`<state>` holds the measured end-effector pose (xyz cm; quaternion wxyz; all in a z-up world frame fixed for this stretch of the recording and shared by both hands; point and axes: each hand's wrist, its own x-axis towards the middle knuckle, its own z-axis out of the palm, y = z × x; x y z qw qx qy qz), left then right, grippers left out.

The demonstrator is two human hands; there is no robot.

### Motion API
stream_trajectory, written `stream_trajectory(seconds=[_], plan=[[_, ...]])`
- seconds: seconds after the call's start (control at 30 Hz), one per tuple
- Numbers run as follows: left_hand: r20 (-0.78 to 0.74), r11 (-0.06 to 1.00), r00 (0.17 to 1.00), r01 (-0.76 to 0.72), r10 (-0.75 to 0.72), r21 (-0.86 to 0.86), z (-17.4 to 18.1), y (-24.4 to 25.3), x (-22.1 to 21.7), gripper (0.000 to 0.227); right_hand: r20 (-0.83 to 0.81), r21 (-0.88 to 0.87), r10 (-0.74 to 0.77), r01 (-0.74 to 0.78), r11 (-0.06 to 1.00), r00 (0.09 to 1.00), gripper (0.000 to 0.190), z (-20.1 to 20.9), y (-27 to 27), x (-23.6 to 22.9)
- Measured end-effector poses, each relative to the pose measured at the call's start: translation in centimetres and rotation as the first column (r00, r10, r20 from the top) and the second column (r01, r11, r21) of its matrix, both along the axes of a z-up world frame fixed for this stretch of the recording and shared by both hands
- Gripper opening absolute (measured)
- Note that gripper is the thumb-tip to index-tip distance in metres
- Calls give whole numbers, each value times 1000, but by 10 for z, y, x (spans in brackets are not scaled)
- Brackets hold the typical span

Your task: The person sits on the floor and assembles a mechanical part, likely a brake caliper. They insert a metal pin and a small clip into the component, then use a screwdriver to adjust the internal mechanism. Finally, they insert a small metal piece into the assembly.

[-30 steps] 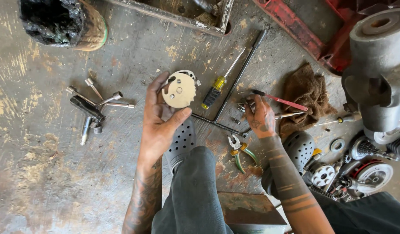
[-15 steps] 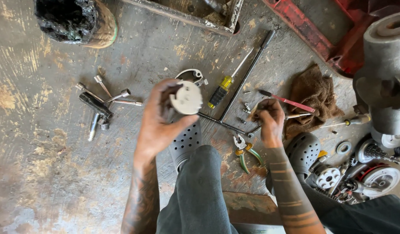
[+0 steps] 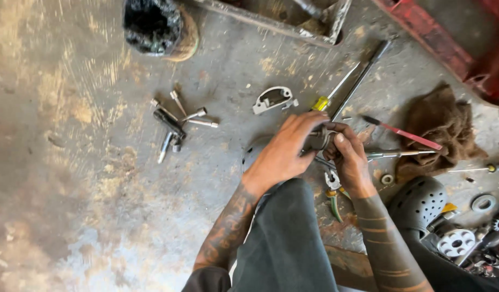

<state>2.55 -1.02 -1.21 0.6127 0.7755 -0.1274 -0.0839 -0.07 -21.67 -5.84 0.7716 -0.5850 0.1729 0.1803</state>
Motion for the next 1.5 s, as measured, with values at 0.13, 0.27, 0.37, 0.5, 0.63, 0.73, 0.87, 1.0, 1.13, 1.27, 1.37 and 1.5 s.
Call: stream_trajectory(seconds=[0.13,0.27,0.37,0.5,0.63,0.73,0.87,1.0,1.13,1.27,1.37,1.5], plan=[[33,992,994,102,-105,71,3,-8,-1,81,-33,31,57,-56,998,998,45,-21,-11,-14],[120,963,977,145,-176,228,-6,-10,-3,80,-34,99,53,-49,994,998,44,-25,-11,-13],[189,938,959,147,-213,313,-22,-12,-8,84,-60,134,35,-27,991,998,34,-32,-11,-14],[178,927,952,180,-248,329,-10,-3,-7,87,-138,167,55,-31,985,989,29,-41,-19,-19],[32,904,978,177,-205,389,-7,24,12,97,-175,146,58,-33,989,983,35,-4,-3,-8],[-75,862,997,35,3,505,-44,38,23,102,-205,151,61,-30,988,977,37,11,-1,-1],[-43,745,997,-13,56,667,-126,44,20,93,-201,151,67,-37,988,977,51,1,-12,-2],[-1,850,996,-72,86,522,-137,43,17,73,-183,122,47,-25,992,982,56,5,-14,1],[-349,984,920,-176,176,32,-108,30,15,67,-120,-11,38,-39,999,992,57,17,-8,5],[-466,931,881,-232,79,-281,-65,27,10,69,-25,-224,86,-89,970,996,60,11,-16,-7],[-419,873,908,-191,-16,-448,-57,22,6,81,70,-455,257,-198,868,964,65,49,2,6],[-444,756,890,-220,-103,-617,-56,17,-1,81,140,-488,309,-206,848,941,67,70,11,12]])
